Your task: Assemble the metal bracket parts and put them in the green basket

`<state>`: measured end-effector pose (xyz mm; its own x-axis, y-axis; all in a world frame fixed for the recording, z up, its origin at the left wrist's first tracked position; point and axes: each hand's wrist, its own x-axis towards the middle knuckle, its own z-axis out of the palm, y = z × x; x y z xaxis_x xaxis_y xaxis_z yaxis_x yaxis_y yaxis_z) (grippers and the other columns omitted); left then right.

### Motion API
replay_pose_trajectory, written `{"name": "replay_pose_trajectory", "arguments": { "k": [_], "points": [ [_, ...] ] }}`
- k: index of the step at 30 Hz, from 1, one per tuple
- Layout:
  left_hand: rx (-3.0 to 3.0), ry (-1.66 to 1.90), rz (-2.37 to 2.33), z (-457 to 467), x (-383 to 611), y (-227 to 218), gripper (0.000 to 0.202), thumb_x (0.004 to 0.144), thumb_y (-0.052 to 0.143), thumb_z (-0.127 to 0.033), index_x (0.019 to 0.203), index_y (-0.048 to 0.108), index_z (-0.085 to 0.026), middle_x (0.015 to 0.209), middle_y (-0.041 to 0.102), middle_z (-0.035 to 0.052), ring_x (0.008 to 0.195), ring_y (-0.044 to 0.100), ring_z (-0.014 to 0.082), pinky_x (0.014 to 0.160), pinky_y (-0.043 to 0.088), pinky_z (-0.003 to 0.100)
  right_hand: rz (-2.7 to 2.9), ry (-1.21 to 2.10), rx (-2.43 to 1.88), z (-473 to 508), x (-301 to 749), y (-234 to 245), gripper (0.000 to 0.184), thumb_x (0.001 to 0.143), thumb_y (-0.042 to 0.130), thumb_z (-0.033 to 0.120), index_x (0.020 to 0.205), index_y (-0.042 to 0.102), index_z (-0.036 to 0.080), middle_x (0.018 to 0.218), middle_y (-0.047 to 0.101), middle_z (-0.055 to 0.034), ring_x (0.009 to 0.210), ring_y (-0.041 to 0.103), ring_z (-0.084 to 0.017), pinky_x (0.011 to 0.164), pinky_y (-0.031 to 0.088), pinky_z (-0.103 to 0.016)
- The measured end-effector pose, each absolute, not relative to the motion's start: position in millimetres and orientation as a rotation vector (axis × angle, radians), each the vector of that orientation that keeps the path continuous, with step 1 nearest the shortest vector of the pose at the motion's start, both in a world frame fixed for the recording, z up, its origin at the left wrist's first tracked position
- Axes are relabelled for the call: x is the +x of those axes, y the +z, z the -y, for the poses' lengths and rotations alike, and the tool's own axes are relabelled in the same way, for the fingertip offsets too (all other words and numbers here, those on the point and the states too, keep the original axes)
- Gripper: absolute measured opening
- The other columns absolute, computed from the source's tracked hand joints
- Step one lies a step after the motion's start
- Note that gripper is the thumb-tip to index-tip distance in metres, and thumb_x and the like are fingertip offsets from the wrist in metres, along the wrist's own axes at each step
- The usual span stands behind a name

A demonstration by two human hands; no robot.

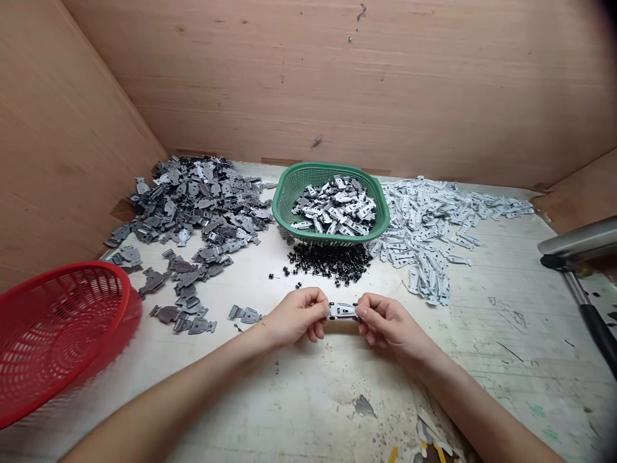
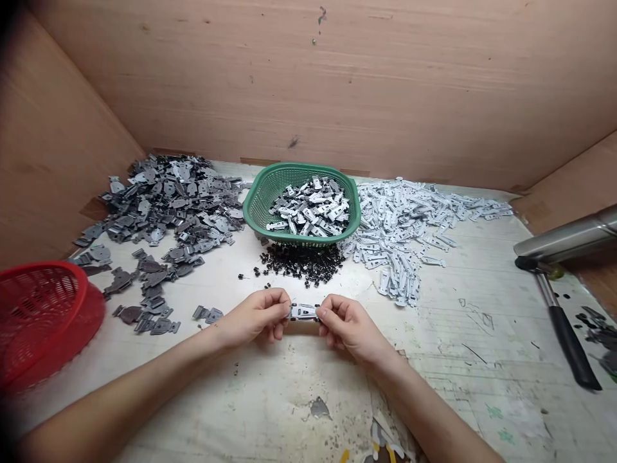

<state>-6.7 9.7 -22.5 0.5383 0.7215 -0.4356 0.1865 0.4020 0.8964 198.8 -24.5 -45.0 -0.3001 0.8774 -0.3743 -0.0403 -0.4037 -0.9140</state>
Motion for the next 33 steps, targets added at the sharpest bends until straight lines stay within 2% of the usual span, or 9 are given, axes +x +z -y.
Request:
{"name": "replay_pose_trajectory", "arguments": {
  "k": [9, 13, 15, 17, 20, 23, 26, 29, 33],
  "points": [
    [1.339, 0.449, -1.058, -14.3, -13.1, -12.4, 0.027, 0.083, 0.044, -0.045, 0.076, 0.046, -0.018, 0.058, 0.052, -0.0021, 0.049, 0.051, 0.0108, 0.044, 0.038, 0.02, 1.191, 1.62, -1.226, 27.9, 191.5, -40.6, 0.036, 0.081, 0.058, 0.051, 0.068, 0.046, 0.019, 0.054, 0.048, 0.0048, 0.042, 0.035, -0.006, 0.041, 0.027, -0.02],
    [1.81, 0.482, -1.631, -34.6, -37.0, -3.0, 0.028, 0.083, 0.045, -0.044, 0.09, 0.053, -0.018, 0.084, 0.06, 0.0062, 0.075, 0.058, 0.0189, 0.061, 0.042, 0.027, 1.152, 1.427, -1.27, -17.3, 201.4, -3.8, 0.031, 0.077, 0.062, 0.052, 0.071, 0.056, 0.022, 0.06, 0.053, 0.0015, 0.045, 0.04, -0.007, 0.037, 0.031, -0.02],
    [1.983, 0.32, -1.959, -43.6, -49.0, 0.6, 0.029, 0.082, 0.047, -0.04, 0.094, 0.056, -0.016, 0.099, 0.059, 0.0119, 0.09, 0.057, 0.0255, 0.069, 0.041, 0.03, 1.111, 1.247, -1.261, -46.5, 206.5, 17.0, 0.032, 0.076, 0.063, 0.053, 0.075, 0.058, 0.021, 0.064, 0.056, -0.0004, 0.048, 0.045, -0.008, 0.038, 0.034, -0.02],
    [2.047, 0.126, -2.063, -49.5, -59.1, 4.9, 0.029, 0.082, 0.044, -0.038, 0.092, 0.058, -0.015, 0.103, 0.058, 0.0148, 0.095, 0.056, 0.029, 0.07, 0.041, 0.032, 1.07, 1.172, -1.258, -66.3, 207.0, 30.2, 0.042, 0.077, 0.056, 0.06, 0.072, 0.058, 0.019, 0.059, 0.053, 0.0001, 0.044, 0.044, -0.007, 0.035, 0.031, -0.02],
    [2.04, -0.033, -1.981, -52.6, -73.0, 15.3, 0.026, 0.077, 0.05, -0.041, 0.08, 0.059, -0.017, 0.092, 0.061, 0.0128, 0.083, 0.059, 0.0275, 0.063, 0.038, 0.029, 1.253, 1.246, -1.318, -66.1, 197.1, 28.1, 0.045, 0.079, 0.052, 0.061, 0.067, 0.057, 0.018, 0.055, 0.054, 0.0001, 0.042, 0.045, -0.007, 0.038, 0.035, -0.02],
    [1.982, -0.165, -1.925, -51.1, -86.6, 27.2, 0.029, 0.05, 0.074, -0.038, 0.062, 0.055, -0.019, 0.07, 0.06, 0.0069, 0.063, 0.057, 0.0231, 0.053, 0.033, 0.025, 1.601, 1.271, -1.368, -43.6, 182.7, 8.2, 0.038, 0.08, 0.058, 0.051, 0.062, 0.051, 0.018, 0.054, 0.055, 0.0009, 0.043, 0.046, -0.008, 0.042, 0.037, -0.022],
    [1.909, -0.212, -1.863, -48.8, -96.4, 31.5, 0.039, 0.029, 0.081, -0.021, 0.051, 0.05, -0.02, 0.048, 0.051, -0.0008, 0.045, 0.048, 0.0167, 0.045, 0.026, 0.023, 1.916, 1.107, -1.365, -25.7, 173.4, -11.2, 0.026, 0.083, 0.057, 0.039, 0.067, 0.054, 0.019, 0.058, 0.056, 0.0008, 0.049, 0.049, -0.011, 0.046, 0.037, -0.023],
    [1.815, -0.178, -1.726, -48.0, -99.4, 25.3, 0.035, 0.032, 0.075, -0.007, 0.05, 0.049, -0.021, 0.037, 0.045, -0.0062, 0.036, 0.041, 0.012, 0.039, 0.021, 0.021, 2.28, 0.853, -1.226, -18.5, 166.4, -22.8, 0.007, 0.084, 0.055, 0.022, 0.08, 0.06, 0.018, 0.076, 0.061, -0.0022, 0.064, 0.055, -0.013, 0.055, 0.041, -0.024],
    [1.84, -0.115, -1.429, -46.6, -90.1, 13.8, 0.02, 0.047, 0.066, -0.009, 0.06, 0.057, -0.021, 0.049, 0.057, -0.0043, 0.042, 0.049, 0.0117, 0.038, 0.025, 0.018, 2.645, 0.27, -1.119, -13.9, 151.2, -34.2, 0.014, 0.082, 0.05, 0.006, 0.08, 0.06, 0.016, 0.079, 0.058, -0.0048, 0.068, 0.054, -0.015, 0.055, 0.04, -0.024]
  ]
}}
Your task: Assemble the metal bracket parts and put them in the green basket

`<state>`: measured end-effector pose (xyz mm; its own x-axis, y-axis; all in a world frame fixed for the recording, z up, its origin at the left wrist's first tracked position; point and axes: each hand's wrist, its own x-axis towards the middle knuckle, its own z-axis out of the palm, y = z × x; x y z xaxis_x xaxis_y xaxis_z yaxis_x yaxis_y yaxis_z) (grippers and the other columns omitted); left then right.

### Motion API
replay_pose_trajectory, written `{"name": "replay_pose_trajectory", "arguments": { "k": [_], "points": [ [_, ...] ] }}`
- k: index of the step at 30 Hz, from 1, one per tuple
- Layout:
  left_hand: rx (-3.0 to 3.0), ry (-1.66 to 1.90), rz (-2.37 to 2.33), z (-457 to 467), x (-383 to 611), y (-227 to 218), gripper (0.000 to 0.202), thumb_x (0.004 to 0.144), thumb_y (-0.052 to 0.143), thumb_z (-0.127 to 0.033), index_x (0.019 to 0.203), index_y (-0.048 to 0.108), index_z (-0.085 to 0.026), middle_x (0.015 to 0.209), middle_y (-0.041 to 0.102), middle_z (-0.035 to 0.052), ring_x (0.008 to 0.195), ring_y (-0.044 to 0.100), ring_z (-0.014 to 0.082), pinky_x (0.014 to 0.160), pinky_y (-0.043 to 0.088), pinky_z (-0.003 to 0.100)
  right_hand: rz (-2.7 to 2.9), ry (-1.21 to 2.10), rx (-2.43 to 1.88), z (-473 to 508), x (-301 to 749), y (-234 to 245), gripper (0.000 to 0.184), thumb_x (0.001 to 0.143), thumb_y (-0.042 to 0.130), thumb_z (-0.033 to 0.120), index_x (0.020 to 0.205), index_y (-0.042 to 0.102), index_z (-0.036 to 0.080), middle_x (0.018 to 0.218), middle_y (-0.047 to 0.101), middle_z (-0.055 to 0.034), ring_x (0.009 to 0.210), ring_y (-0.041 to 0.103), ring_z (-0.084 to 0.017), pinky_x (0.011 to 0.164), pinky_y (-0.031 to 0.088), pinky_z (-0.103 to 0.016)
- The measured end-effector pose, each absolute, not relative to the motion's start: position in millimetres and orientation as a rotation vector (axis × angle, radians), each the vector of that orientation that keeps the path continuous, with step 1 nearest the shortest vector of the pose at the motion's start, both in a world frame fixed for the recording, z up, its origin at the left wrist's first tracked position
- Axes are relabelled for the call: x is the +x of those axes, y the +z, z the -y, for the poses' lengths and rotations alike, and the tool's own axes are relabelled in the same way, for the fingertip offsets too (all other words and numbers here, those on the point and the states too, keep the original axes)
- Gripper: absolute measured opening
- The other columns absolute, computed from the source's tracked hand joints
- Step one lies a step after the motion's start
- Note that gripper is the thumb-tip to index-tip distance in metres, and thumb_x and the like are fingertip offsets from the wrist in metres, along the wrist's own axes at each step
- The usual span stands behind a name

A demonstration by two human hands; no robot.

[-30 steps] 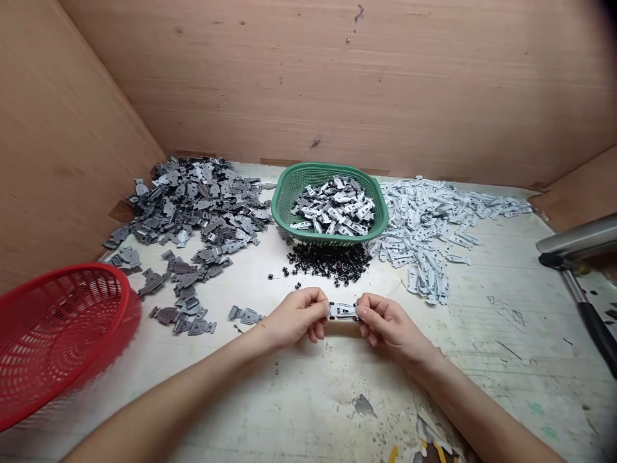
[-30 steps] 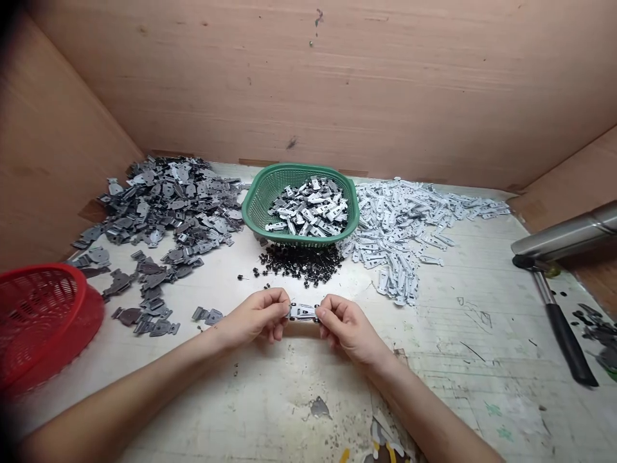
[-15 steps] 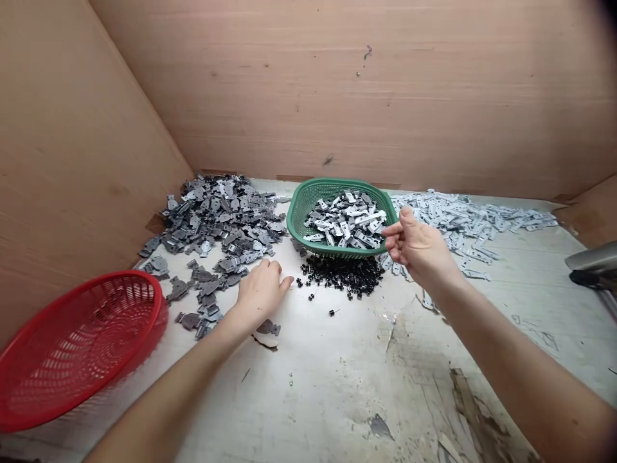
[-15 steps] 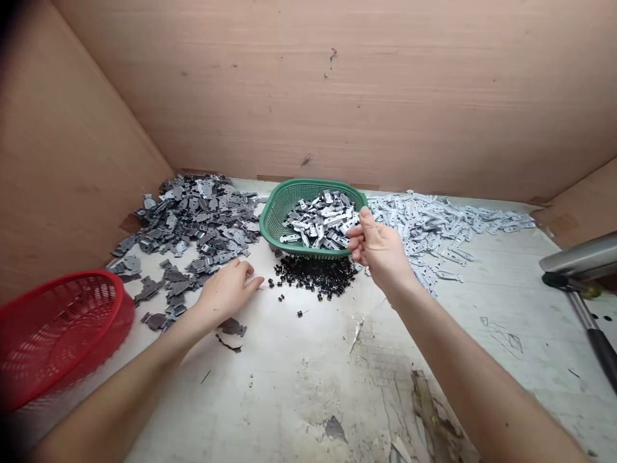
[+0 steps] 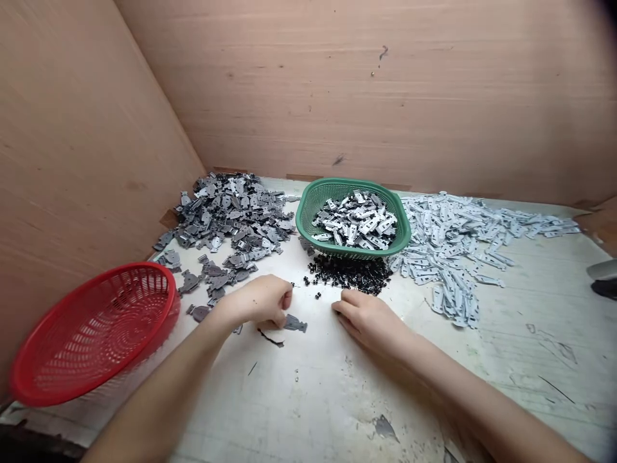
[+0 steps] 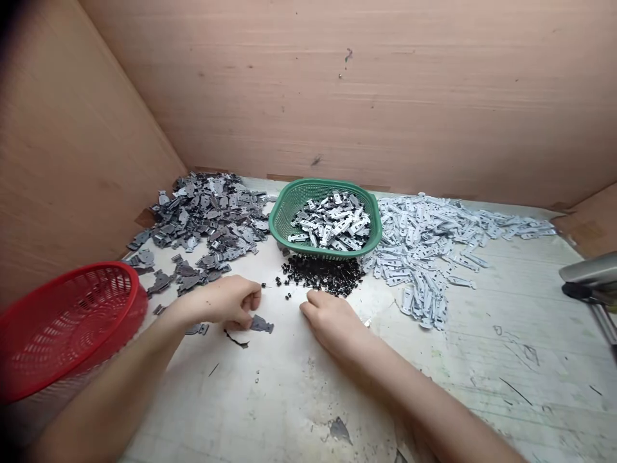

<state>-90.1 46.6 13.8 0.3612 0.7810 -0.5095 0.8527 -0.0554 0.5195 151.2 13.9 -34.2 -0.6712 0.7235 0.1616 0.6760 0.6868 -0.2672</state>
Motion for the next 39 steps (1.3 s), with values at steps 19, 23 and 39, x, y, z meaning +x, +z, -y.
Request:
{"name": "replay_pose_trajectory", "arguments": {
  "k": [19, 23, 39],
  "points": [
    [0.828, 0.628, -0.975, -17.0, -10.9, -33.7, 0.038, 0.057, 0.08, -0.028, 0.083, 0.059, -0.011, 0.069, 0.066, 0.0047, 0.064, 0.064, 0.0122, 0.072, 0.052, 0.029, 1.908, 0.587, -1.219, 14.1, 189.4, -18.3, 0.01, 0.086, 0.052, 0.021, 0.086, 0.062, 0.021, 0.077, 0.062, -0.0043, 0.07, 0.057, -0.017, 0.061, 0.047, -0.029],
    [0.814, 0.62, -1.014, -13.7, -9.2, -31.9, 0.033, 0.06, 0.078, -0.025, 0.081, 0.056, -0.012, 0.063, 0.064, 0.0021, 0.057, 0.063, 0.0117, 0.065, 0.053, 0.028, 1.977, 0.463, -1.155, 19.9, 174.4, -27.0, 0.012, 0.085, 0.053, 0.018, 0.085, 0.064, 0.022, 0.081, 0.058, -0.0063, 0.08, 0.053, -0.021, 0.066, 0.047, -0.034],
    [0.916, 0.618, -1.112, -12.3, -8.0, -28.5, 0.018, 0.066, 0.069, -0.021, 0.072, 0.053, -0.015, 0.059, 0.061, -0.0004, 0.05, 0.056, 0.0077, 0.053, 0.046, 0.02, 2.028, 0.34, -1.218, 27.3, 164.7, -41.6, 0.013, 0.085, 0.052, 0.017, 0.084, 0.063, 0.024, 0.098, 0.054, -0.0092, 0.097, 0.044, -0.027, 0.077, 0.042, -0.045]
  ]
}}
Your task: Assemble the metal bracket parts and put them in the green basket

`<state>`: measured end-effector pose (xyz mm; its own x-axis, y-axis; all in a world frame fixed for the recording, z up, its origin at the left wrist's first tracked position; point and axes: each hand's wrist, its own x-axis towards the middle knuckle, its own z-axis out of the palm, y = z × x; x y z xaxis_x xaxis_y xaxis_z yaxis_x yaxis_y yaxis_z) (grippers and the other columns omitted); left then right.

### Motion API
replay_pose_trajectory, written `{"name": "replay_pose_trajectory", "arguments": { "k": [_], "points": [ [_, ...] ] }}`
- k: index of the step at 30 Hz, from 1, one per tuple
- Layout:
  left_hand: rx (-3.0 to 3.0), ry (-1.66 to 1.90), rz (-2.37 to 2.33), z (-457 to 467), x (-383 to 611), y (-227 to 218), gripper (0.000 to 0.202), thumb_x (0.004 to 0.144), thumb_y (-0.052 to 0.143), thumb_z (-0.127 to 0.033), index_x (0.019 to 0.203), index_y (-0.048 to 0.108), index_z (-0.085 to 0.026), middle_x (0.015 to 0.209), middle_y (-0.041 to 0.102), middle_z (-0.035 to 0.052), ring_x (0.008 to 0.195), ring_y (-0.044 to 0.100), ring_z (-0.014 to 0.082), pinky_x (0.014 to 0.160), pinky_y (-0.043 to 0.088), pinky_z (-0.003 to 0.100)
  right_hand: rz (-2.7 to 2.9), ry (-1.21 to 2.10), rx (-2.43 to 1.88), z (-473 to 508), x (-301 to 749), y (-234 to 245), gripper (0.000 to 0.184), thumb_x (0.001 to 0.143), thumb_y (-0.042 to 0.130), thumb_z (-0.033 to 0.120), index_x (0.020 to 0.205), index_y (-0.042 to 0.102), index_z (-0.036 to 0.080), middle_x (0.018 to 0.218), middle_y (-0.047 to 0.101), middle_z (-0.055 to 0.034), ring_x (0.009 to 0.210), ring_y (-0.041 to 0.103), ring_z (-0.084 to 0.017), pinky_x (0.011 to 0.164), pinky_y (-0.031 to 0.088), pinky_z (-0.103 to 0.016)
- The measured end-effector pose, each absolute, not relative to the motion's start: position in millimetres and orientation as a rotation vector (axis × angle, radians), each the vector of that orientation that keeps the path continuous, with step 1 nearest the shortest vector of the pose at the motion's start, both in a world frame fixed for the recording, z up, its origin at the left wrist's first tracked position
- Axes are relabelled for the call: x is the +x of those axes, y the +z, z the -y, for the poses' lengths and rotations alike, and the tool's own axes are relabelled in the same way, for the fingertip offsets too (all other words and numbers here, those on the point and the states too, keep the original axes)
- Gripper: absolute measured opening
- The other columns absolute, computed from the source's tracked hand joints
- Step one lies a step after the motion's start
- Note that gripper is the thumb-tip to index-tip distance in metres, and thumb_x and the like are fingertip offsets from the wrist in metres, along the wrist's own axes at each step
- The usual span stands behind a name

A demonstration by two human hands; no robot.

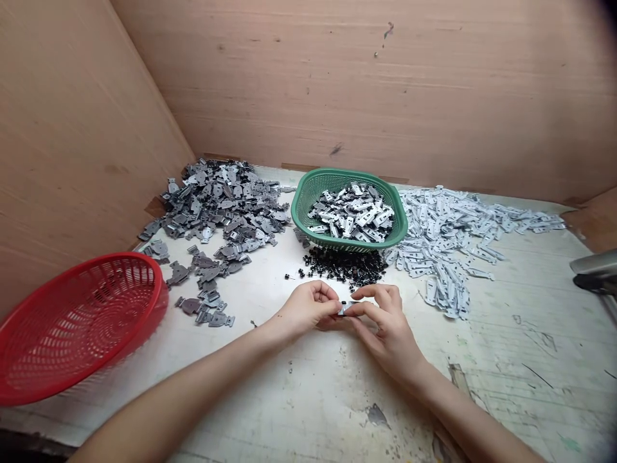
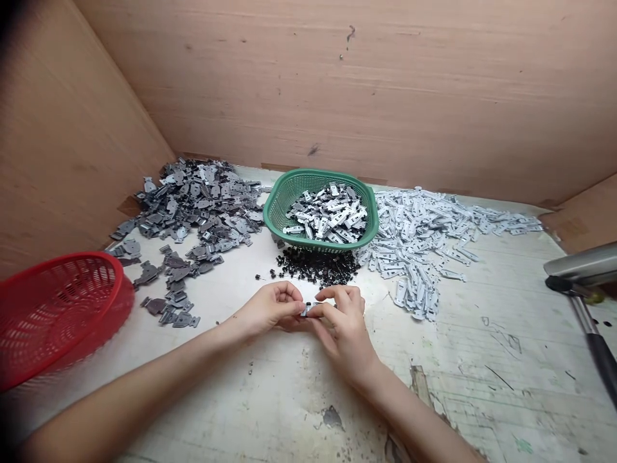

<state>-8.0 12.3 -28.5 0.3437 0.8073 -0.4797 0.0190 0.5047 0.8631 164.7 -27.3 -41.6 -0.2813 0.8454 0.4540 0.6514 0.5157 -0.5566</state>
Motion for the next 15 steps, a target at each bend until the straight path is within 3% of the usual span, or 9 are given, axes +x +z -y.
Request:
{"name": "replay_pose_trajectory", "arguments": {
  "k": [4, 8, 12, 15],
  "points": [
    [0.918, 0.639, -1.115, -13.7, -8.5, -26.9, 0.018, 0.065, 0.069, -0.018, 0.072, 0.053, -0.015, 0.058, 0.059, -0.0016, 0.049, 0.055, 0.0071, 0.054, 0.047, 0.021, 2.024, 0.381, -1.217, 23.4, 171.0, -37.9, 0.007, 0.084, 0.057, 0.022, 0.085, 0.063, 0.024, 0.103, 0.054, -0.0091, 0.101, 0.045, -0.028, 0.081, 0.041, -0.047],
    [0.901, 0.633, -1.182, -15.9, -8.2, -23.0, 0.015, 0.065, 0.066, -0.012, 0.07, 0.052, -0.015, 0.057, 0.058, -0.0026, 0.05, 0.057, 0.0083, 0.054, 0.048, 0.021, 2.054, 0.364, -1.224, 3.3, 188.7, -32.1, 0.01, 0.087, 0.051, 0.021, 0.091, 0.06, 0.021, 0.09, 0.055, -0.0081, 0.088, 0.051, -0.022, 0.072, 0.044, -0.036],
    [0.924, 0.612, -1.177, -16.3, -8.3, -23.3, 0.015, 0.063, 0.064, -0.009, 0.068, 0.051, -0.015, 0.051, 0.055, -0.0048, 0.047, 0.055, 0.0075, 0.051, 0.045, 0.019, 2.503, 0.074, -1.115, -20.0, 196.5, -35.4, 0.024, 0.089, 0.039, 0.012, 0.088, 0.062, 0.017, 0.077, 0.054, -0.0062, 0.069, 0.047, -0.017, 0.057, 0.036, -0.028],
    [0.952, 0.602, -1.161, -15.5, -8.2, -25.7, 0.015, 0.061, 0.062, -0.007, 0.066, 0.05, -0.015, 0.048, 0.053, -0.0053, 0.044, 0.051, 0.0062, 0.049, 0.043, 0.018, 2.718, -0.156, -0.951, -30.7, 190.8, -38.6, 0.022, 0.086, 0.041, 0.008, 0.084, 0.062, 0.016, 0.076, 0.054, -0.007, 0.069, 0.044, -0.019, 0.057, 0.033, -0.03]
  ]
}}
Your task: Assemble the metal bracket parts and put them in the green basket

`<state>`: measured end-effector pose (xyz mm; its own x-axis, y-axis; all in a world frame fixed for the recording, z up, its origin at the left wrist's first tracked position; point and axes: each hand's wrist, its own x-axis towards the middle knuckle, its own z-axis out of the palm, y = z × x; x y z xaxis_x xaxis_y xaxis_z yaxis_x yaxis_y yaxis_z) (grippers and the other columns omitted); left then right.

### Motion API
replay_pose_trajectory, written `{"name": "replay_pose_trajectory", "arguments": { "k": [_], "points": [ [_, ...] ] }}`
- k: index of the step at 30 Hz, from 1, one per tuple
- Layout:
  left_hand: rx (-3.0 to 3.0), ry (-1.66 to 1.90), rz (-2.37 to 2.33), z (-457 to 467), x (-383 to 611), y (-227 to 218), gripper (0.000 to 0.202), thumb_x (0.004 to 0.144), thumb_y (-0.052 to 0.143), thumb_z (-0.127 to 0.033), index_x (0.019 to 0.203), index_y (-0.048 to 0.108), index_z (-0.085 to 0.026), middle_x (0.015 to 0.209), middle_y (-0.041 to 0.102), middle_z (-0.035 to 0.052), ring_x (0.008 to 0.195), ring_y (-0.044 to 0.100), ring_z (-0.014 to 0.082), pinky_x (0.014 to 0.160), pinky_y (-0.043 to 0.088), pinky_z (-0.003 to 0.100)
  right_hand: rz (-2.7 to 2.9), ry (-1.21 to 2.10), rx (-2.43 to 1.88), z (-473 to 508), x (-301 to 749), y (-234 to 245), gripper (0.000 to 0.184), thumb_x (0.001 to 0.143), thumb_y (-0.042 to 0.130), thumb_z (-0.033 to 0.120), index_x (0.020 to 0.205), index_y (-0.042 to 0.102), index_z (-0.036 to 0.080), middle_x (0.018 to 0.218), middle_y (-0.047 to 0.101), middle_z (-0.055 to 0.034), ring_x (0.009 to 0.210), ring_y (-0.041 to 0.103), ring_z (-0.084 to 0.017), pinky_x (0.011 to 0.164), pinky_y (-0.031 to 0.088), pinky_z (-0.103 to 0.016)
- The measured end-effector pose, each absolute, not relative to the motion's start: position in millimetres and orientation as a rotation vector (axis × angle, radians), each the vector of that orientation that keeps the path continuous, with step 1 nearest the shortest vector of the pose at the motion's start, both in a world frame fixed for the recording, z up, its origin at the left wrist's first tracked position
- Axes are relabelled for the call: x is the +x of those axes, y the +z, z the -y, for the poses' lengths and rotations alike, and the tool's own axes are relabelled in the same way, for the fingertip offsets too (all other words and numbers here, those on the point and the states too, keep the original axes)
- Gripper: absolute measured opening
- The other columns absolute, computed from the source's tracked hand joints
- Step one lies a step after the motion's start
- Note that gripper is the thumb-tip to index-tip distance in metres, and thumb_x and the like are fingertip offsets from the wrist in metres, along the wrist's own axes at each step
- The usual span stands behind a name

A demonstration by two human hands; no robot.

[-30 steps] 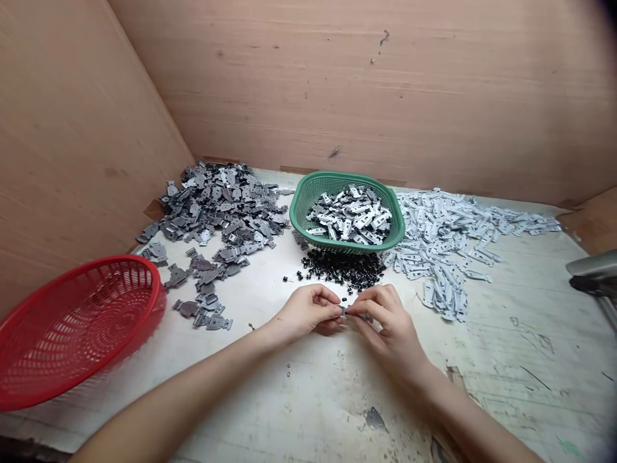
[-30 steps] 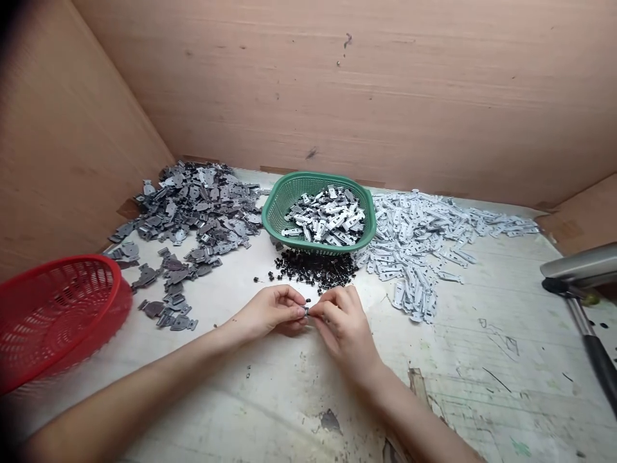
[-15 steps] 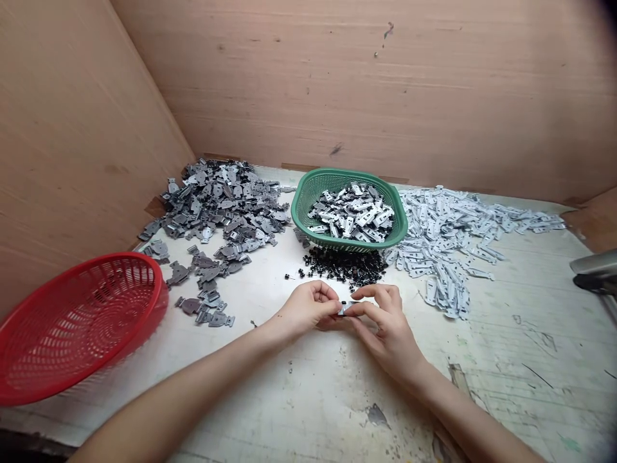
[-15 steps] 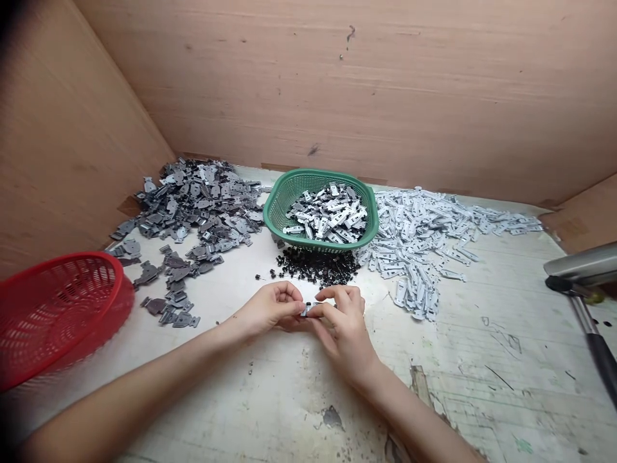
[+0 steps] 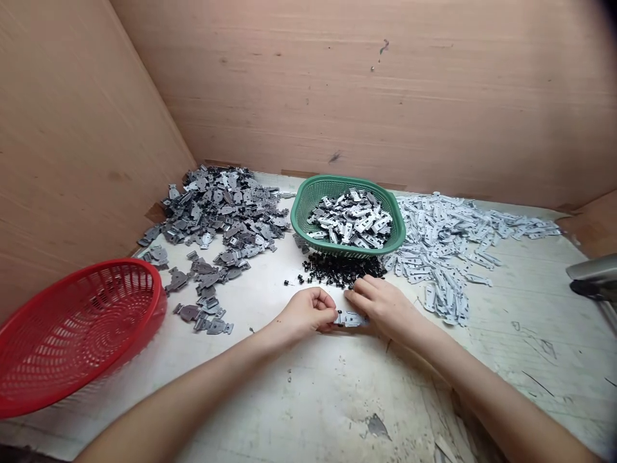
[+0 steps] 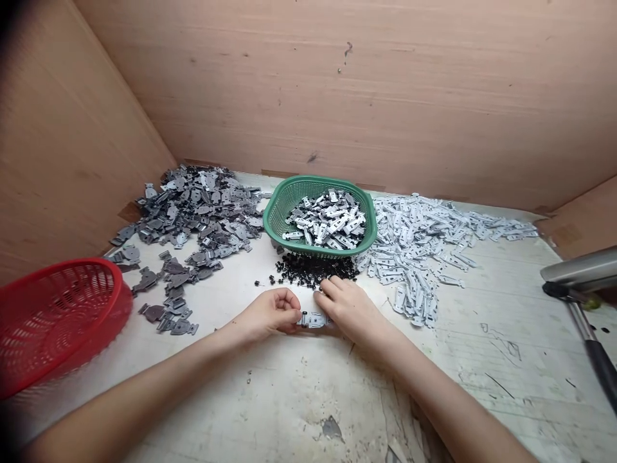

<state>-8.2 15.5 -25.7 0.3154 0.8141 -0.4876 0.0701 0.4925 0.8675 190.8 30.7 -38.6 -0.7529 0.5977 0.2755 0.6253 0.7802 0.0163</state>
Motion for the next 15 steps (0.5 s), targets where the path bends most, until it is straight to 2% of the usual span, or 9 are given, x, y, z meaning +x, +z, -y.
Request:
{"name": "replay_pose_trajectory", "arguments": {
  "k": [4, 7, 11, 15],
  "points": [
    [0.983, 0.59, -1.161, -15.1, -8.3, -28.5, 0.015, 0.059, 0.061, -0.008, 0.067, 0.051, -0.015, 0.05, 0.054, -0.0051, 0.047, 0.052, 0.0072, 0.051, 0.044, 0.019, 2.791, -0.267, -0.857, -37.9, 186.0, -36.9, 0.024, 0.083, 0.042, 0.004, 0.071, 0.058, 0.016, 0.073, 0.055, -0.0073, 0.068, 0.044, -0.019, 0.059, 0.033, -0.031],
    [0.988, 0.588, -1.155, -15.5, -8.5, -29.1, 0.014, 0.06, 0.061, -0.009, 0.067, 0.051, -0.015, 0.051, 0.054, -0.0048, 0.047, 0.052, 0.0076, 0.051, 0.043, 0.02, 2.69, -0.227, -0.955, -36.6, 191.2, -33.6, 0.021, 0.086, 0.043, 0.011, 0.074, 0.059, 0.016, 0.072, 0.055, -0.0064, 0.065, 0.045, -0.017, 0.057, 0.034, -0.029],
    [0.985, 0.587, -1.133, -15.9, -8.0, -27.8, 0.013, 0.061, 0.061, -0.01, 0.067, 0.051, -0.016, 0.051, 0.054, -0.0046, 0.048, 0.053, 0.0083, 0.052, 0.043, 0.02, 2.39, 0.147, -1.143, -22.6, 201.3, -28.3, 0.015, 0.087, 0.047, 0.019, 0.088, 0.062, 0.017, 0.077, 0.055, -0.0054, 0.064, 0.051, -0.015, 0.056, 0.039, -0.026],
    [0.98, 0.605, -1.154, -15.6, -6.5, -27.3, 0.014, 0.062, 0.062, -0.009, 0.068, 0.051, -0.015, 0.052, 0.053, -0.0049, 0.048, 0.052, 0.0081, 0.051, 0.043, 0.02, 2.139, 0.568, -1.204, -2.5, 205.3, -24.7, 0.011, 0.085, 0.051, 0.021, 0.086, 0.062, 0.02, 0.079, 0.055, -0.0042, 0.059, 0.05, -0.012, 0.052, 0.042, -0.025]
  ]
}}
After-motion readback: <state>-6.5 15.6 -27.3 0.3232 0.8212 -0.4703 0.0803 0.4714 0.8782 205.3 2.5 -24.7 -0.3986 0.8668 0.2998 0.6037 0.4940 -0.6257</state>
